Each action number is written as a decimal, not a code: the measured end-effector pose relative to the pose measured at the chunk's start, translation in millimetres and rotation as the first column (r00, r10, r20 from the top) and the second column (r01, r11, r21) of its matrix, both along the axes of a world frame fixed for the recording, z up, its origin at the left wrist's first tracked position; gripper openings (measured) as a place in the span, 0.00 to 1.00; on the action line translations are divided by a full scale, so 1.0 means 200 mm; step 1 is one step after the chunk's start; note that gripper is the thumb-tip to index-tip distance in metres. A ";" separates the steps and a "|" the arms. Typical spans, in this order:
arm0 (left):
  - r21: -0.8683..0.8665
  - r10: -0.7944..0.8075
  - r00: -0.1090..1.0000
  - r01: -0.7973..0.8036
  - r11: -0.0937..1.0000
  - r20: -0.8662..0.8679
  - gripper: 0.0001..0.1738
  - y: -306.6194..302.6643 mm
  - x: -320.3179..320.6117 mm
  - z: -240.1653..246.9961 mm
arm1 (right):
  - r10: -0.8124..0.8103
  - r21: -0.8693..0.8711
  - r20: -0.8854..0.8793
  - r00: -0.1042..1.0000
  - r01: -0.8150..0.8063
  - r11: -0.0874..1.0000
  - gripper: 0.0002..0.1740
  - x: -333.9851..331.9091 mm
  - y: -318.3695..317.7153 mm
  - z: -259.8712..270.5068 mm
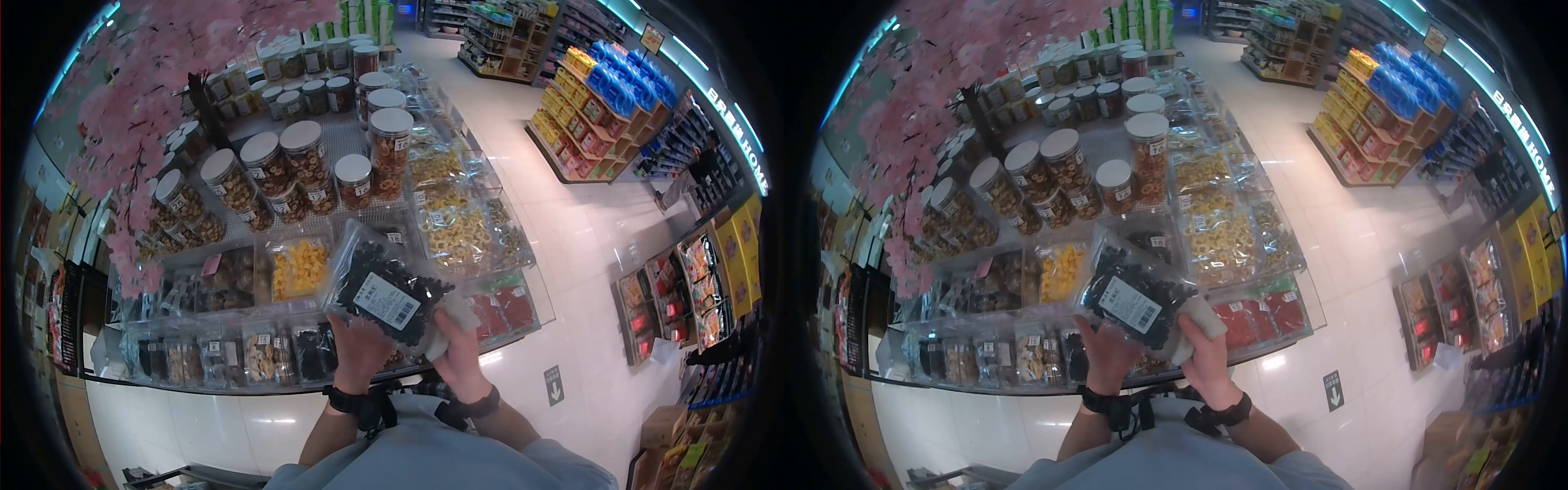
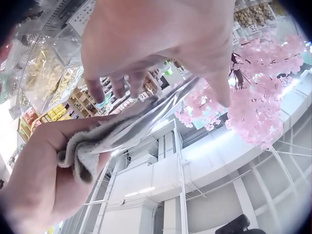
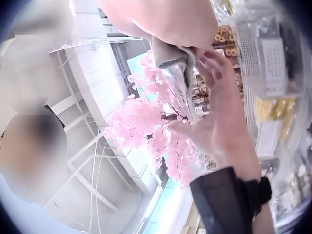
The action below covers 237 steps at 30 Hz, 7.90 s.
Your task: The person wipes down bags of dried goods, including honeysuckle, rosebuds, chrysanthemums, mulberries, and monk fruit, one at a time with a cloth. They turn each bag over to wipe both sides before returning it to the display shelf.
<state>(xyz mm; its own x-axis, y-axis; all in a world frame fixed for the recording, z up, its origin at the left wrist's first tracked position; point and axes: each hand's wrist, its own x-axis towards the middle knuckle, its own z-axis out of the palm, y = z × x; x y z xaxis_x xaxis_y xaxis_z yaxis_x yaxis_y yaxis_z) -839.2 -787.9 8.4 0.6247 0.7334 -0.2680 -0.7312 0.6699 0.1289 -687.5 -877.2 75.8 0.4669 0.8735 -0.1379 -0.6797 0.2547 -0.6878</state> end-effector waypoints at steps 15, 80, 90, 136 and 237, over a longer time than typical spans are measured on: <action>0.278 0.265 0.949 -0.211 0.937 -0.172 0.67 0.01 -0.03 0.23 | -0.158 0.107 0.946 0.283 0.188 0.976 0.22 0.06 -0.06 0.06; 0.464 -0.275 0.903 0.410 0.785 -0.331 0.68 -0.11 -0.10 0.04 | 0.077 -0.066 0.983 0.169 -0.072 0.995 0.40 0.04 0.15 0.05; 0.358 -0.466 0.790 0.602 0.714 -0.398 0.67 -0.10 -0.16 -0.03 | 0.170 -0.169 0.984 0.060 -0.026 0.985 0.38 0.06 0.19 0.10; 0.247 -0.008 0.985 0.052 0.968 -0.175 0.19 -0.03 0.04 0.10 | -0.021 -0.100 0.101 0.995 0.031 0.995 0.23 0.04 -0.01 -0.13; 0.527 0.278 0.855 -0.007 0.850 -0.438 0.25 0.76 -0.97 -0.04 | 0.477 -0.357 0.297 0.827 -0.367 0.859 0.20 -0.68 0.91 -0.25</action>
<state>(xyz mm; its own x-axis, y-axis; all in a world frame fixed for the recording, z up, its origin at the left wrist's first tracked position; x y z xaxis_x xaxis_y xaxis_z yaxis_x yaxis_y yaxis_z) -1033.5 -635.6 -0.6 0.3900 0.9171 -0.0825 -0.5630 0.3084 0.7668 -823.8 -695.6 24.9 0.1243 0.9472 -0.2956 -0.3628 -0.2339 -0.9020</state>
